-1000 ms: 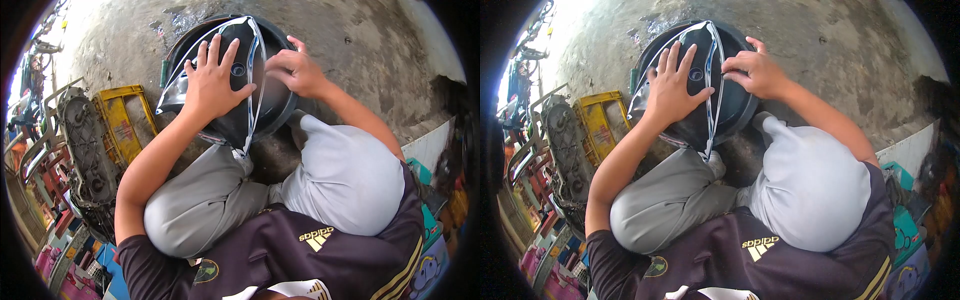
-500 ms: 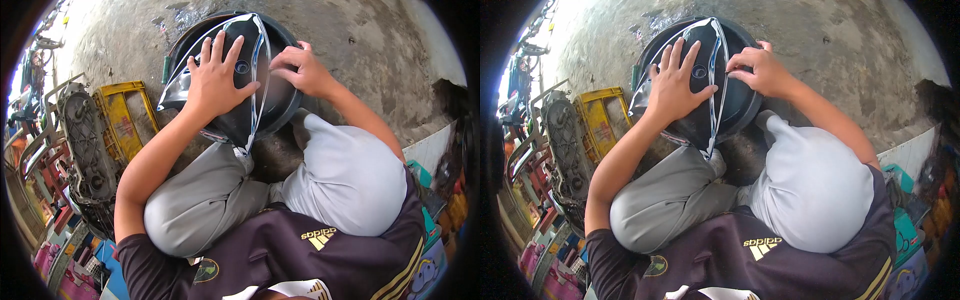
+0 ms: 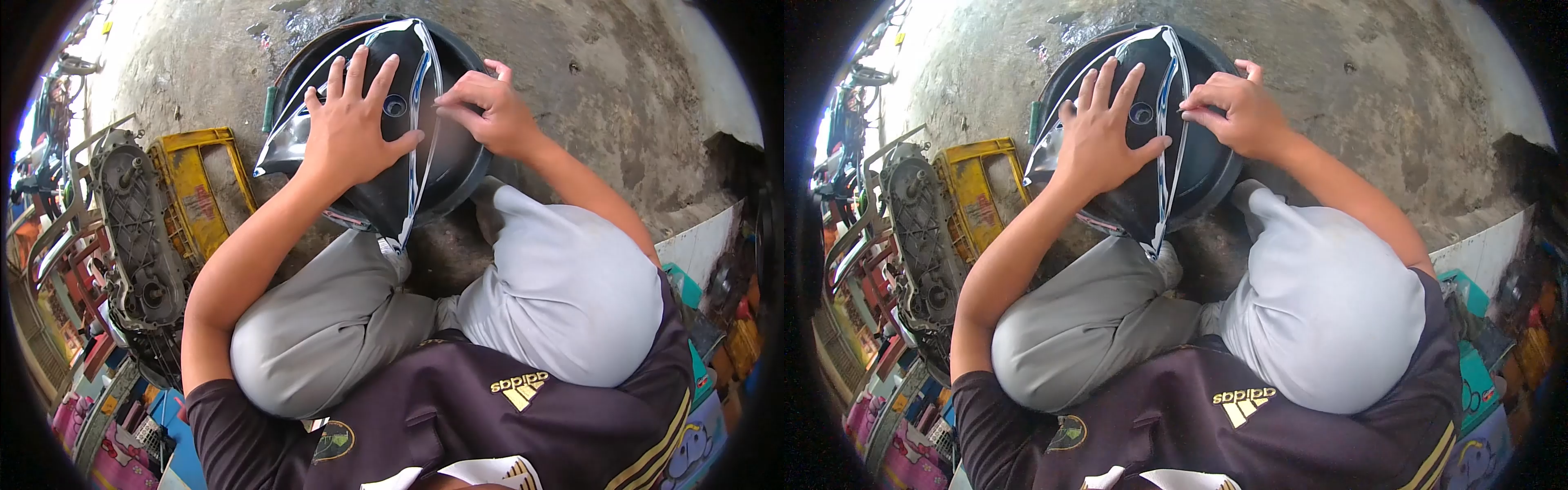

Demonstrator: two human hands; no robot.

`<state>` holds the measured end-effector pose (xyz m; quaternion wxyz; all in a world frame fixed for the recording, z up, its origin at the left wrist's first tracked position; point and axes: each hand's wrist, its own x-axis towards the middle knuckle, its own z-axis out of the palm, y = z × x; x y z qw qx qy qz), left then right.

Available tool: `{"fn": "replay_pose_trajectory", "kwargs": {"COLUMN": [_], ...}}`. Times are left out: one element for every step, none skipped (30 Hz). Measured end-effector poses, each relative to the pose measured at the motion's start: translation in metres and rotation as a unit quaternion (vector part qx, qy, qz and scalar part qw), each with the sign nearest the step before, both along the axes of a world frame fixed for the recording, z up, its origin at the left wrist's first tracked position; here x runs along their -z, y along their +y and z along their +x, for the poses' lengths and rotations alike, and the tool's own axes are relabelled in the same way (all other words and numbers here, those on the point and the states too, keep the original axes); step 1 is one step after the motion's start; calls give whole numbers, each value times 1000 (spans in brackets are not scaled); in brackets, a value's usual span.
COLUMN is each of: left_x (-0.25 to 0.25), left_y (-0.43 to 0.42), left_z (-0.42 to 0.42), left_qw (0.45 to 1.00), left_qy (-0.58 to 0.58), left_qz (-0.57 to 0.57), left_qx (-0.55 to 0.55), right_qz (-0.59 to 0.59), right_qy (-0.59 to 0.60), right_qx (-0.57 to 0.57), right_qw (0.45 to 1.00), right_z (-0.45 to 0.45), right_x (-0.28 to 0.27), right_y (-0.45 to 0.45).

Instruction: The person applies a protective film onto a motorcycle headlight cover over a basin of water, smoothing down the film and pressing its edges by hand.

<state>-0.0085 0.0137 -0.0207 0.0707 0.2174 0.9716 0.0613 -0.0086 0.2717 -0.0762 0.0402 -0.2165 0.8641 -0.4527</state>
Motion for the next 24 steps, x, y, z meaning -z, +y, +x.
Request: {"fn": "replay_pose_trajectory", "kwargs": {"left_x": [0, 1, 2, 2, 1, 1, -1, -2, 0, 0, 0, 0, -1, -2, -3, -3, -2, -1, 0, 1, 3, 2, 1, 0], "left_y": [-1, -1, -2, -1, -1, 0, 1, 1, 0, -1, -1, -1, 0, 0, 1, 1, 1, 1, 0, -1, -1, 0, 1, 2], "left_z": [0, 0, 0, -1, -1, -1, -1, 1, 1, 2, 2, 0, 1, 0, 0, 0, 1, 2, 3, 1, 0, -1, -1, -1], "left_qw": [1000, 1000, 1000, 1000, 1000, 1000, 1000, 1000, 1000, 1000, 1000, 1000, 1000, 1000, 1000, 1000, 1000, 1000, 1000, 1000, 1000, 1000, 1000, 1000], "left_qy": [-1, 0, 2, 5, 6, 6, 3, -2, 5, 5, 3, 3, 10, 10, 5, -1, 2, 0, 8, 19, 11, 13, 3, -8], "left_qz": [11, 9, 10, 12, 11, 13, 0, -14, -13, -15, -9, -2, -18, -16, -14, -11, -14, -14, -13, -12, 12, 16, 7, -3], "left_qx": [2, 2, 3, 5, 5, 5, 1, -3, 1, 3, 3, 1, 2, 1, -2, -4, -1, 0, 2, 7, 6, 11, 6, -1], "right_qz": [10, 19, 17, 14, 11, 13, 0, -15, -8, -10, -9, -8, -7, -18, -27, -25, -22, -22, -23, -19, -11, -7, -21, -38], "right_qy": [12, 25, 26, 30, 33, 33, 44, 54, 76, 76, 52, 29, 33, 28, 21, 17, 33, 50, 50, 41, 33, 35, 28, 19], "right_qx": [-18, -37, -38, -48, -58, -58, -61, -64, -64, -63, -74, -86, -88, -82, -75, -74, -74, -74, -73, -84, -94, -90, -77, -66], "right_qw": [1000, 999, 999, 998, 998, 998, 997, 996, 995, 995, 996, 996, 996, 996, 997, 997, 996, 996, 996, 995, 995, 995, 996, 997], "right_z": [-1, -1, -2, -4, -6, -9, -12, -12, -13, -11, -9, -11, -14, -14, -12, -11, -11, -12, -10, -9, -10, -12, -13, -13], "right_x": [-3, -4, -4, -3, -4, -5, -11, -13, -8, -5, -2, 0, -1, -3, -3, -3, -1, -1, 0, -1, -1, -2, -3, -3], "right_y": [2, 3, 3, 3, 3, 2, -3, -6, -5, -2, 3, 5, 3, 1, 1, 2, 2, 1, 1, 3, 6, 6, 2, 0]}}
